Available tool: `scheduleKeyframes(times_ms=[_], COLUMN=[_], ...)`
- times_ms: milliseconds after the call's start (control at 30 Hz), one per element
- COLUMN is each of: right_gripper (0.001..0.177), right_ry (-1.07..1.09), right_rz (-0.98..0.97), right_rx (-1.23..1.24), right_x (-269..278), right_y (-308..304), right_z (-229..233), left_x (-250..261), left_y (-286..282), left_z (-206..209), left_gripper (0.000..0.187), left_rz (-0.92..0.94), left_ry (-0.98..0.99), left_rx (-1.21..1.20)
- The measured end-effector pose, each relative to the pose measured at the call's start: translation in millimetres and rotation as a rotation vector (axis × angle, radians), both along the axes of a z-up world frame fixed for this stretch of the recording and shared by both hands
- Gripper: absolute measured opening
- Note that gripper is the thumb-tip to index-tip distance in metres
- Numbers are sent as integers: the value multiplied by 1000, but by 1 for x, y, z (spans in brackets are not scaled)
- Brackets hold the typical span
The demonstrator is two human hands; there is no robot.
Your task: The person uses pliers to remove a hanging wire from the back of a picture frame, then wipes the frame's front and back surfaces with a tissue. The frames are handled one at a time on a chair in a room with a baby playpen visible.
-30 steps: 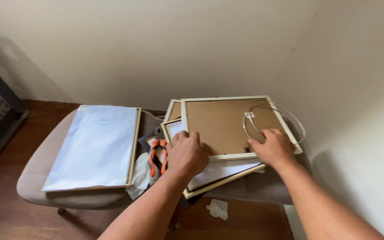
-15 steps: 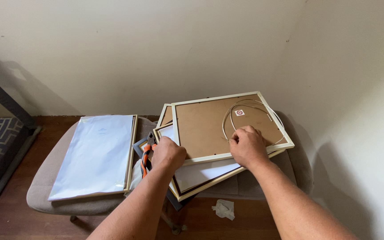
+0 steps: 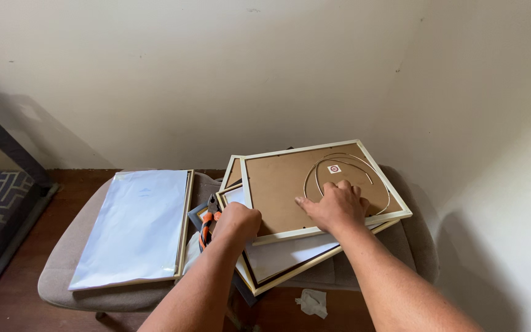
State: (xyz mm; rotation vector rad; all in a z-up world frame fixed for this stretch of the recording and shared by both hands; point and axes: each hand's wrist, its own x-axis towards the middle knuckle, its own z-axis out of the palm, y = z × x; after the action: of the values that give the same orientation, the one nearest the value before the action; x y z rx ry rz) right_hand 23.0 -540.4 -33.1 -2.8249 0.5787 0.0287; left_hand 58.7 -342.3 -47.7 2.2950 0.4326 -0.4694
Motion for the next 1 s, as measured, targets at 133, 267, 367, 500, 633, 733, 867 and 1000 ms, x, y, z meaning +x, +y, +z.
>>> scheduleKeyframes(times_ms=[133, 267, 367, 500, 633, 733, 867, 1000], right_gripper=[51, 33, 37, 28, 21, 20, 19, 15], right_ry=[-12, -1, 39, -174, -304, -338, -518, -830], right_rz=[21, 33, 91, 228, 338, 400, 454, 489], right_rx=[-26, -9, -56, -137, -59, 18, -32, -25], right_x=[6, 13, 18, 20, 23, 17, 16, 11], right_y=[4, 5, 9, 12, 9, 3, -7, -24], right_z=[1, -6, -14, -22, -10, 7, 23, 28], left_x=[3, 0, -2, -11, -18, -18, -14, -14], left_y=[2, 1, 2, 10, 18, 22, 34, 64], left_z=[-6, -5, -5, -14, -20, -21, -26, -23], left_gripper=[29, 26, 26, 25, 31, 26, 23, 22], left_rz=[83, 125, 187, 359, 343, 406, 340, 410], left_ry=[-34, -18, 27, 7, 4, -50, -230, -348], left_rx=[-169, -243, -338, -686, -890, -1049, -1210, -1194])
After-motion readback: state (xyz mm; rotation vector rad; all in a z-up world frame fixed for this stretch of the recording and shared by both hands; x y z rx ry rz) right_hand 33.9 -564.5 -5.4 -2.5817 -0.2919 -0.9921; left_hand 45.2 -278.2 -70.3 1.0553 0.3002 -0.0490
